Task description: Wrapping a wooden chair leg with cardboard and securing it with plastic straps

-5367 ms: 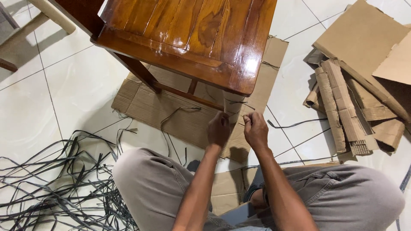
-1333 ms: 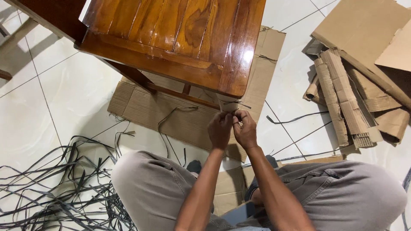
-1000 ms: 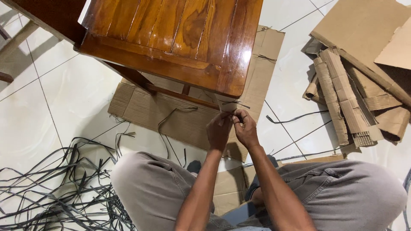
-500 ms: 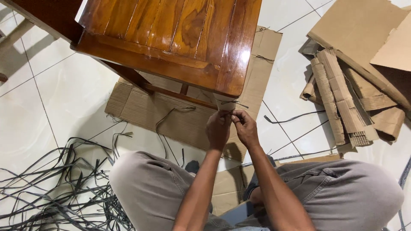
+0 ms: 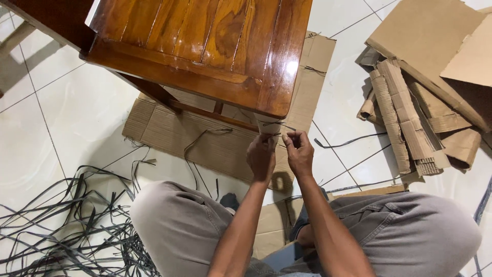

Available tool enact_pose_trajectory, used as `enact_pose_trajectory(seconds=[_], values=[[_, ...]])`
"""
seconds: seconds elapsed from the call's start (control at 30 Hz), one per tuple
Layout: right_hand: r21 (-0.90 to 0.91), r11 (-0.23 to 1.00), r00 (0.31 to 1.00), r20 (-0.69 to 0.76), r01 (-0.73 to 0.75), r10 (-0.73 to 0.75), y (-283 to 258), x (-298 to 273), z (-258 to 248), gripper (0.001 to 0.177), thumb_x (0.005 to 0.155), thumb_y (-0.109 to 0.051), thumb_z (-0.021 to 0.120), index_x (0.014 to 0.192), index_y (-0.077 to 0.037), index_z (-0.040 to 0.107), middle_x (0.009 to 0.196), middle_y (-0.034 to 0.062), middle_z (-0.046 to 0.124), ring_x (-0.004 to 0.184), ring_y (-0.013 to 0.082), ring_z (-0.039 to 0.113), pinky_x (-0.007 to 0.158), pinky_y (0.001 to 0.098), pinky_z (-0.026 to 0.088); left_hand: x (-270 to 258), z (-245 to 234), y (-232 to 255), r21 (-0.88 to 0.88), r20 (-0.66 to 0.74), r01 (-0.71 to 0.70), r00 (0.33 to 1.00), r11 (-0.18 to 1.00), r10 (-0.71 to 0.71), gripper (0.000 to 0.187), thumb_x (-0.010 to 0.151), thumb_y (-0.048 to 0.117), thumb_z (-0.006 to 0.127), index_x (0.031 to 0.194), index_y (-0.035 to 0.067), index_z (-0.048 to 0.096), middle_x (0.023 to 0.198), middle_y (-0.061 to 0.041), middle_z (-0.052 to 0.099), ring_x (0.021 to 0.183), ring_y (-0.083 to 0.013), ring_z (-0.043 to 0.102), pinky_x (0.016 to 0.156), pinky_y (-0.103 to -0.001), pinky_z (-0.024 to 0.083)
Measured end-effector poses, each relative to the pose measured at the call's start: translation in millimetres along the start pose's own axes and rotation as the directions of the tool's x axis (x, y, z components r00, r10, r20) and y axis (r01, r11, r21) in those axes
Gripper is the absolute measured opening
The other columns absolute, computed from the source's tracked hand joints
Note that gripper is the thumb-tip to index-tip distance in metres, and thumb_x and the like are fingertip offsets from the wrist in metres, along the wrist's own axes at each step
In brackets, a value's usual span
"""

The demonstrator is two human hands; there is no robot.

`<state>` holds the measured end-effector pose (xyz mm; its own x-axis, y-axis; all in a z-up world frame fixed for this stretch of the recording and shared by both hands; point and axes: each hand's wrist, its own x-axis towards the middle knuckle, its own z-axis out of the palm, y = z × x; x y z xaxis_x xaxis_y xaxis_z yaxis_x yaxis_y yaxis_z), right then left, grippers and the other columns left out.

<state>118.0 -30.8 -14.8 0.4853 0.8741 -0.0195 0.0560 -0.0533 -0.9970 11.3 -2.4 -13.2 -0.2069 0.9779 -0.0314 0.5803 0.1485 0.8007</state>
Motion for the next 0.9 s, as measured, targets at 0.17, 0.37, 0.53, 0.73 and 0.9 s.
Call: enact_pose_trajectory(seconds=[0.17, 0.37, 0.53, 0.73, 0.9], values=[[0.001, 1.000, 0.999, -0.042, 0.016, -0.016, -10, 2, 0, 0.019, 0.097, -0.018, 0.078, 0.107, -0.007, 0.067, 0.085, 0.0050, 0.068, 0.084, 0.0119, 0.063, 0.082, 0.0332, 0.055, -1, 2, 5, -0.036, 0.004, 0.133, 0.991, 0.990, -0.133, 0.023, 0.090, 0.034, 0.064, 0.097, 0.014, 0.075, 0.082, -0.019, 0.074, 0.084, -0.0463, 0.071, 0.073, -0.058, 0.055], [0.039, 0.999, 0.997, -0.070, 0.024, -0.021, -8, 5, 1, 0.020, 0.097, -0.017, 0.079, 0.105, -0.007, 0.062, 0.087, 0.0043, 0.067, 0.083, 0.0126, 0.063, 0.081, 0.0321, 0.055, -2, 8, -4, -0.155, -0.013, 0.195, 0.980, 0.968, -0.199, 0.027, 0.087, 0.037, 0.065, 0.097, 0.016, 0.077, 0.085, -0.017, 0.076, 0.088, -0.0480, 0.070, 0.074, -0.060, 0.053], [0.086, 0.996, 0.994, -0.105, 0.014, -0.005, -5, 7, 4, 0.019, 0.096, -0.014, 0.079, 0.101, -0.009, 0.061, 0.083, 0.0019, 0.066, 0.078, 0.0108, 0.062, 0.077, 0.0291, 0.054, 2, 15, -10, -0.234, -0.013, 0.234, 0.970, 0.944, -0.243, 0.029, 0.085, 0.037, 0.066, 0.095, 0.013, 0.077, 0.086, -0.017, 0.076, 0.093, -0.0481, 0.070, 0.076, -0.060, 0.053], [0.092, 0.994, 0.988, -0.145, 0.057, -0.044, -2, 4, 6, 0.019, 0.097, -0.011, 0.078, 0.098, -0.008, 0.059, 0.078, 0.0031, 0.063, 0.075, 0.0112, 0.062, 0.075, 0.0280, 0.053, 6, 19, -15, -0.187, 0.001, 0.288, 0.956, 0.939, -0.293, 0.030, 0.083, 0.040, 0.064, 0.095, 0.016, 0.078, 0.087, -0.014, 0.077, 0.094, -0.0464, 0.071, 0.080, -0.059, 0.054], [0.011, 0.998, 0.988, -0.141, 0.063, -0.061, -20, -9, 8, 0.013, 0.099, -0.011, 0.075, 0.101, -0.010, 0.062, 0.081, 0.0030, 0.066, 0.077, 0.0106, 0.063, 0.078, 0.0302, 0.054, 4, 8, -12, -0.295, 0.030, 0.261, 0.964, 0.919, -0.264, 0.027, 0.083, 0.035, 0.067, 0.095, 0.014, 0.079, 0.086, -0.013, 0.077, 0.095, -0.0437, 0.071, 0.078, -0.057, 0.053]])
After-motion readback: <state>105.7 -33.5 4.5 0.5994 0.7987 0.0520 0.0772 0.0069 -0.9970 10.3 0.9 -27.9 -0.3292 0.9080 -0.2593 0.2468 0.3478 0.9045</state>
